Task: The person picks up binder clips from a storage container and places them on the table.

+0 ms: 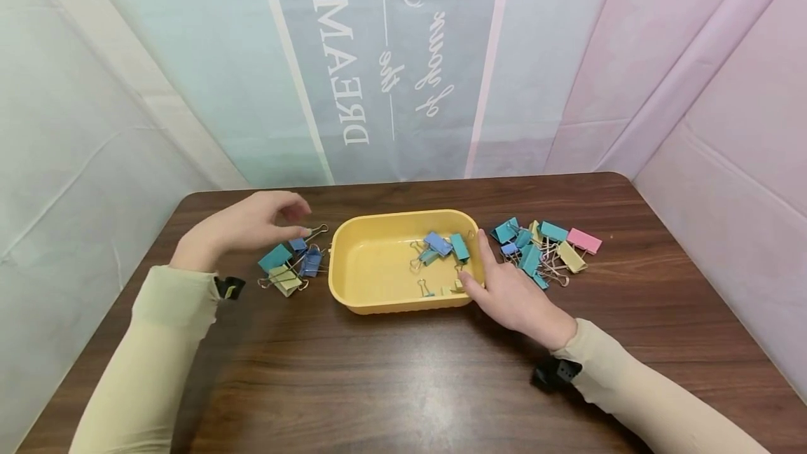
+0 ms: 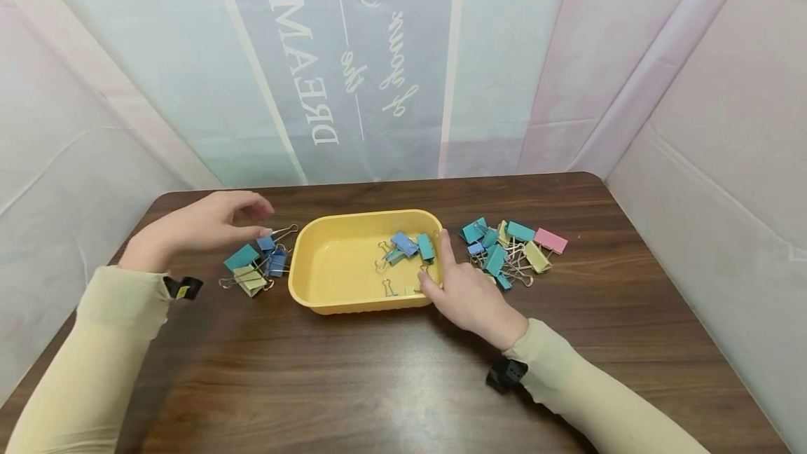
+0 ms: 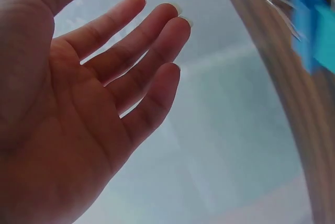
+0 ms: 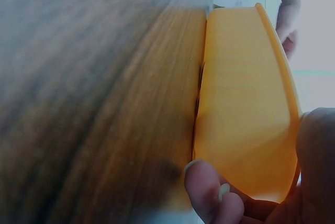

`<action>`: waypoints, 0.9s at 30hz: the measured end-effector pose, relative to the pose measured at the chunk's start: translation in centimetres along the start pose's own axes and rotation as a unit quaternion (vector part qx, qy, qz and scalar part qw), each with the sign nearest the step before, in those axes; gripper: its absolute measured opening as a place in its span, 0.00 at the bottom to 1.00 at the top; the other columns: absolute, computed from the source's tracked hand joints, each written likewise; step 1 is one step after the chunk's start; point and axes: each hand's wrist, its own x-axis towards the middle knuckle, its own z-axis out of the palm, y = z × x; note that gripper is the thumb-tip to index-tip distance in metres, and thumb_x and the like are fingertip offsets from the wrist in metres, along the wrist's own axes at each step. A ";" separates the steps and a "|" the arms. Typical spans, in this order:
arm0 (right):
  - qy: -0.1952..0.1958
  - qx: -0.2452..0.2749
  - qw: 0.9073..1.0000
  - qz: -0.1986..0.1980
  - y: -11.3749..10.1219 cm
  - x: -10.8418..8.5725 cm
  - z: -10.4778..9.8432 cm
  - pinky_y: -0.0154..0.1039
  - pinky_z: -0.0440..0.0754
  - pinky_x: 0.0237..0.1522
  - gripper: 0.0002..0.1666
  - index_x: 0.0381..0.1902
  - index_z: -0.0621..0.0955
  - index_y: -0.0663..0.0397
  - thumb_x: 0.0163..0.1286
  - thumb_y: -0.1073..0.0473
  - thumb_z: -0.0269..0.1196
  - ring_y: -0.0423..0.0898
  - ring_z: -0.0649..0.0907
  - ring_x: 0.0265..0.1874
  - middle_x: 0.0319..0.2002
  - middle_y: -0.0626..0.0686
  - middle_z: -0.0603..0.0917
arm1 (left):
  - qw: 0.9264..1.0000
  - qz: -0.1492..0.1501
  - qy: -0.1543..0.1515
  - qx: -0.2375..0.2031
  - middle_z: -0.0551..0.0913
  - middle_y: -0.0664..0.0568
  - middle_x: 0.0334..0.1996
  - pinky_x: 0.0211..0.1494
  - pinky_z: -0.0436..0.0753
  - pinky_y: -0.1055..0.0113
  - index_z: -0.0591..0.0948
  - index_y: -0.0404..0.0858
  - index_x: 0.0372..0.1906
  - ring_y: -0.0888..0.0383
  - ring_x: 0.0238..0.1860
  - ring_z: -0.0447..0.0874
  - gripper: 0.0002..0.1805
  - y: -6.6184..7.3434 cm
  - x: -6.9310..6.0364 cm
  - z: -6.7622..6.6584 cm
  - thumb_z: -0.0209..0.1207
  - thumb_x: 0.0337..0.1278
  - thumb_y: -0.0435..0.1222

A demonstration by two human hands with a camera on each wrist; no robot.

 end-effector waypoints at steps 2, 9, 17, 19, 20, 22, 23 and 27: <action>-0.002 0.003 1.000 0.001 0.0 0.0 0.0 0.41 0.68 0.18 0.53 0.79 0.37 0.61 0.77 0.40 0.51 0.44 0.73 0.14 0.14 0.50 0.71 | 1.000 0.012 -0.007 0.000 0.81 0.56 0.50 0.57 0.76 0.54 0.79 0.46 0.55 0.57 0.52 0.79 0.19 1.3 0.7 -0.1 0.62 0.65 0.50; -0.004 0.004 1.000 0.003 0.0 -0.1 -0.1 0.41 0.67 0.17 0.53 0.79 0.36 0.61 0.77 0.40 0.51 0.44 0.73 0.13 0.14 0.50 0.72 | 0.995 0.099 -0.013 0.006 0.83 0.57 0.46 0.54 0.77 0.58 0.81 0.44 0.52 0.60 0.47 0.80 0.15 5.8 4.5 0.3 0.62 0.66 0.45; 0.001 -0.008 1.000 0.010 -0.3 -0.2 0.0 0.42 0.67 0.17 0.53 0.79 0.37 0.62 0.77 0.39 0.50 0.44 0.72 0.13 0.14 0.50 0.71 | 0.983 0.171 -0.059 0.042 0.82 0.55 0.44 0.52 0.76 0.61 0.81 0.42 0.52 0.56 0.47 0.79 0.14 9.9 8.9 2.9 0.60 0.68 0.43; 0.001 -0.012 1.000 0.013 -0.3 -0.2 -0.1 0.42 0.68 0.17 0.53 0.79 0.37 0.63 0.77 0.39 0.50 0.44 0.73 0.13 0.14 0.50 0.71 | 0.981 0.171 -0.080 0.049 0.82 0.54 0.45 0.51 0.76 0.62 0.81 0.42 0.53 0.55 0.48 0.79 0.15 10.9 10.0 3.6 0.59 0.68 0.44; 0.001 -0.013 1.000 0.015 -0.3 -0.2 -0.1 0.42 0.68 0.17 0.53 0.79 0.37 0.63 0.77 0.39 0.50 0.44 0.73 0.13 0.14 0.50 0.71 | 0.980 0.170 -0.090 0.052 0.82 0.53 0.46 0.51 0.76 0.62 0.81 0.41 0.54 0.55 0.48 0.79 0.16 11.4 10.5 3.9 0.59 0.68 0.44; 0.002 -0.016 1.000 0.016 -0.4 -0.2 -0.1 0.42 0.69 0.17 0.53 0.79 0.38 0.64 0.77 0.39 0.50 0.43 0.73 0.13 0.13 0.50 0.71 | 0.978 0.166 -0.108 0.060 0.81 0.52 0.48 0.52 0.76 0.62 0.80 0.41 0.56 0.54 0.50 0.79 0.18 12.2 11.4 4.6 0.59 0.68 0.45; 0.003 -0.017 1.000 0.016 -0.4 -0.2 -0.2 0.42 0.69 0.17 0.53 0.79 0.39 0.64 0.77 0.39 0.50 0.43 0.73 0.13 0.13 0.50 0.71 | 0.978 0.163 -0.116 0.065 0.81 0.52 0.49 0.52 0.76 0.63 0.79 0.41 0.57 0.55 0.50 0.79 0.19 12.5 11.9 4.9 0.59 0.68 0.45; 0.000 -0.016 1.000 0.015 -0.5 -0.1 -0.2 0.42 0.68 0.16 0.52 0.79 0.39 0.64 0.77 0.39 0.50 0.44 0.73 0.12 0.13 0.50 0.71 | 0.974 0.146 -0.143 0.095 0.79 0.51 0.55 0.56 0.74 0.62 0.77 0.42 0.62 0.56 0.55 0.77 0.23 13.7 13.3 6.2 0.59 0.68 0.47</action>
